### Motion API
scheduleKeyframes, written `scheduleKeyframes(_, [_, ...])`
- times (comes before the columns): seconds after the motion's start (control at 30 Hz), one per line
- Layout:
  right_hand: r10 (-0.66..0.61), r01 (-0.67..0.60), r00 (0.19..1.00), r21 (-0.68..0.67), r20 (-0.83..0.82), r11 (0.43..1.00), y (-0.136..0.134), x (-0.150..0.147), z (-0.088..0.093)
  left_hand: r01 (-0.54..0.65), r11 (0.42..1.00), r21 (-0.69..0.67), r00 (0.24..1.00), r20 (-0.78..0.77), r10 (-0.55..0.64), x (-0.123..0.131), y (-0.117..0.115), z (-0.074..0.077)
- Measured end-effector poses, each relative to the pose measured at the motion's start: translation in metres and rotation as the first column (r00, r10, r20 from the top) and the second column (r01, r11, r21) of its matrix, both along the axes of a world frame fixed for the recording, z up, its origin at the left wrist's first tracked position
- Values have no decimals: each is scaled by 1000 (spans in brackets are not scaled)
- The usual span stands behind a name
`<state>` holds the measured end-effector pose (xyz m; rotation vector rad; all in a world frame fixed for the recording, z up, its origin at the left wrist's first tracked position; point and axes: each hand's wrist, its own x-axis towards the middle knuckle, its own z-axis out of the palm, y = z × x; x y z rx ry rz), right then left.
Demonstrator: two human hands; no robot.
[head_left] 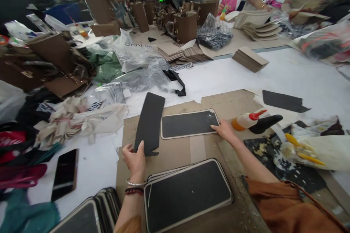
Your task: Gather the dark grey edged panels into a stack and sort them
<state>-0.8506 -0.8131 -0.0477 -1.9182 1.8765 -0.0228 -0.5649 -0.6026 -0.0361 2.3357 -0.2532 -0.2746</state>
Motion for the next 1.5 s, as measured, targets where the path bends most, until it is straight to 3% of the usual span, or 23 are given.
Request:
scheduleKeyframes(0.1, [-24, 24, 993, 3, 120, 1000, 8, 5, 9, -117, 990, -78, 989, 77, 123, -10, 11, 13])
scheduleKeyframes(0.2, [-6, 10, 969, -16, 248, 1000, 21, 14, 33, 3, 977, -215, 1000, 1, -3, -39, 22, 17])
scheduleKeyframes(0.3, [69, -19, 906, -121, 417, 992, 34, 25, 72, 46, 927, -373, 960, -240, -144, -67, 26, 13])
scheduleKeyframes(0.43, [221, -92, 794, -246, 566, 965, 59, 39, 135, -162, 848, -505, 799, -572, -188, -81, 23, 14])
scheduleKeyframes(0.57, [367, -214, 710, -312, 601, 926, 89, 44, 185, -358, 771, -527, 586, -769, -254, -77, 20, 27])
scheduleKeyframes(0.67, [446, -285, 625, -345, 640, 894, 109, 42, 209, -422, 745, -516, 467, -828, -308, -76, 21, 37])
scheduleKeyframes(0.8, [416, -312, 564, -282, 713, 907, 126, 29, 225, -380, 679, -628, 422, -771, -477, -79, 28, 48])
scheduleKeyframes(0.87, [318, -273, 563, -191, 763, 943, 130, 16, 222, -339, 653, -677, 438, -728, -527, -79, 39, 53])
scheduleKeyframes(0.97, [130, -186, 599, -21, 790, 982, 139, -9, 200, -284, 678, -678, 495, -709, -502, -76, 68, 59])
scheduleKeyframes(1.07, [-4, -162, 658, 146, 753, 976, 158, -33, 157, -205, 768, -607, 557, -718, -419, -74, 106, 56])
scheduleKeyframes(1.17, [-74, -172, 707, 273, 703, 946, 181, -48, 101, -92, 858, -505, 646, -686, -335, -79, 136, 43])
scheduleKeyframes(1.27, [-18, -135, 792, 205, 611, 969, 198, -59, 50, 25, 910, -413, 741, -604, -294, -87, 151, 24])
scheduleKeyframes(1.33, [42, -114, 859, 110, 511, 987, 204, -65, 28, 100, 930, -353, 790, -540, -290, -91, 155, 15])
scheduleKeyframes(1.5, [156, -151, 961, -40, 229, 988, 205, -76, 12, 203, 967, -157, 907, -343, -246, -89, 162, 6])
